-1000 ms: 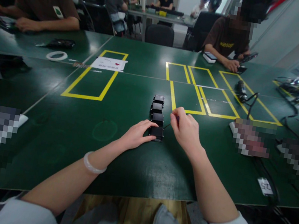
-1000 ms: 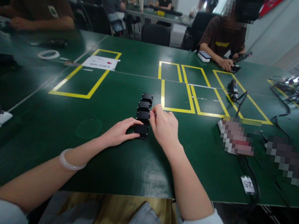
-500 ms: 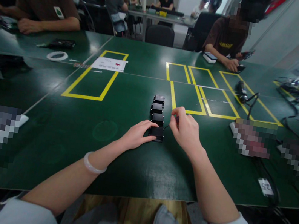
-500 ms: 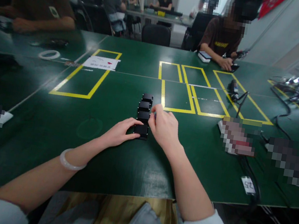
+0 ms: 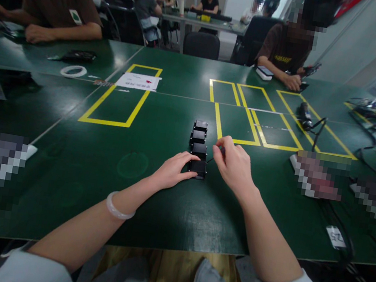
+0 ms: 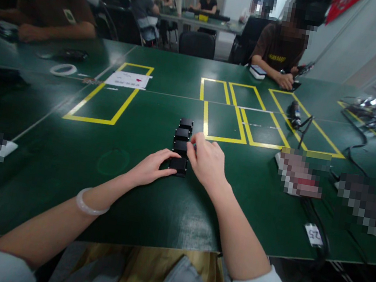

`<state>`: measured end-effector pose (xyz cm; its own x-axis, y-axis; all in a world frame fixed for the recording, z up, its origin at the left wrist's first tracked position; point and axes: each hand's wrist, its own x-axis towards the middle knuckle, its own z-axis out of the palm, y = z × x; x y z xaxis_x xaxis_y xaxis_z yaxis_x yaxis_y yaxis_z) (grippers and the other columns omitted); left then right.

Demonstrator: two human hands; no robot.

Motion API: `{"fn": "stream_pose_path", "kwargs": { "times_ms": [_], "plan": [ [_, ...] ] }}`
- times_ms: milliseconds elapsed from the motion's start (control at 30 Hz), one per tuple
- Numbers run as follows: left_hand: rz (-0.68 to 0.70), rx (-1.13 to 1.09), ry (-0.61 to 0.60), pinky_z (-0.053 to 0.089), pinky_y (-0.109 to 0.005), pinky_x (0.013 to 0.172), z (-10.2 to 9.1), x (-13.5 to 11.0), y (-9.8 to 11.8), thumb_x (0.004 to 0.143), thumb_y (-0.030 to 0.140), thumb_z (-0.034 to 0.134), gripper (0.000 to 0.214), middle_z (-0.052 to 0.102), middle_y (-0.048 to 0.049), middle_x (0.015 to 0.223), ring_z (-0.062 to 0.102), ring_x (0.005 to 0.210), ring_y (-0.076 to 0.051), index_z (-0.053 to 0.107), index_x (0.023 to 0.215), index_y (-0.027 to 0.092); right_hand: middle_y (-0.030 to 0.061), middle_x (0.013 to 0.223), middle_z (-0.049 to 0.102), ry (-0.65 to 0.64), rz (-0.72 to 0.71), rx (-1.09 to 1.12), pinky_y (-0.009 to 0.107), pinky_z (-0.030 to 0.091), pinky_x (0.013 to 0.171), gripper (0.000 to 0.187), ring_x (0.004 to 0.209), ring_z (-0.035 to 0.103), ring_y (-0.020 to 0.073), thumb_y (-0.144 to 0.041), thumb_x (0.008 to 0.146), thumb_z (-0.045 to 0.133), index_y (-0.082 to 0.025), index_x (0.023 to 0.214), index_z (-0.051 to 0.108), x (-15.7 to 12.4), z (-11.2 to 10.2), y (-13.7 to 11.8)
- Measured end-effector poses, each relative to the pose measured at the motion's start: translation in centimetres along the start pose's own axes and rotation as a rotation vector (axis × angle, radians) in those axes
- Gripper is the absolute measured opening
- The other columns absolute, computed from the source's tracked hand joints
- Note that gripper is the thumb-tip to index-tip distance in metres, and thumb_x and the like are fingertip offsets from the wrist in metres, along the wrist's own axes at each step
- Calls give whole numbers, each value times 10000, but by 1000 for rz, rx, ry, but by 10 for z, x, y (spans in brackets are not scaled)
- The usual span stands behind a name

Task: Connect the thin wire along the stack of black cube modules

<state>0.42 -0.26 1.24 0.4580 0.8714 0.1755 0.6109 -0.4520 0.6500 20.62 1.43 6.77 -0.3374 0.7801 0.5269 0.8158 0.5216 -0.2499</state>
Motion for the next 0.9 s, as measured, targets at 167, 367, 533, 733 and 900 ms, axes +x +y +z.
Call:
{"fn": "stream_pose_path", "kwargs": {
  "times_ms": [167, 367, 533, 733, 900],
  "plan": [
    [-1, -1, 7, 439, -382, 946, 0, 0, -1, 854, 340, 589, 362, 586, -57, 1165, 548, 1108, -245, 542, 1199, 242, 3, 675, 595, 10, -4, -13, 257, 324, 626, 186, 579, 499, 130, -321, 940, 374, -208, 888, 512, 0, 0, 0],
    [17, 3, 13, 431, -374, 948, 2, 0, -4, 855, 348, 594, 359, 587, -57, 1160, 545, 1111, -240, 539, 1192, 236, 4, 675, 590, -11, 2, -23, 267, 337, 642, 163, 592, 501, 139, -307, 927, 395, -196, 920, 515, -1, 0, 0],
    [18, -3, 13, 435, -374, 942, 2, 0, -4, 858, 346, 590, 362, 584, -57, 1159, 546, 1106, -240, 537, 1200, 241, 8, 692, 600, 1, -10, -10, 262, 325, 629, 203, 575, 484, 128, -335, 942, 372, -205, 886, 518, 0, 2, 1],
    [13, -9, 11, 432, -383, 953, 1, -1, -3, 856, 336, 590, 357, 583, -60, 1166, 544, 1116, -244, 541, 1197, 241, -7, 652, 577, -3, -3, 0, 261, 329, 629, 155, 573, 484, 132, -307, 921, 401, -205, 911, 517, 0, 1, 0],
    [1, -8, 7, 435, -386, 955, 1, 0, -3, 854, 344, 589, 364, 584, -60, 1165, 541, 1123, -248, 543, 1202, 245, 15, 721, 623, -4, -6, 16, 263, 335, 636, 243, 588, 492, 130, -390, 947, 376, -212, 863, 518, -1, 2, 2]
  ]
}}
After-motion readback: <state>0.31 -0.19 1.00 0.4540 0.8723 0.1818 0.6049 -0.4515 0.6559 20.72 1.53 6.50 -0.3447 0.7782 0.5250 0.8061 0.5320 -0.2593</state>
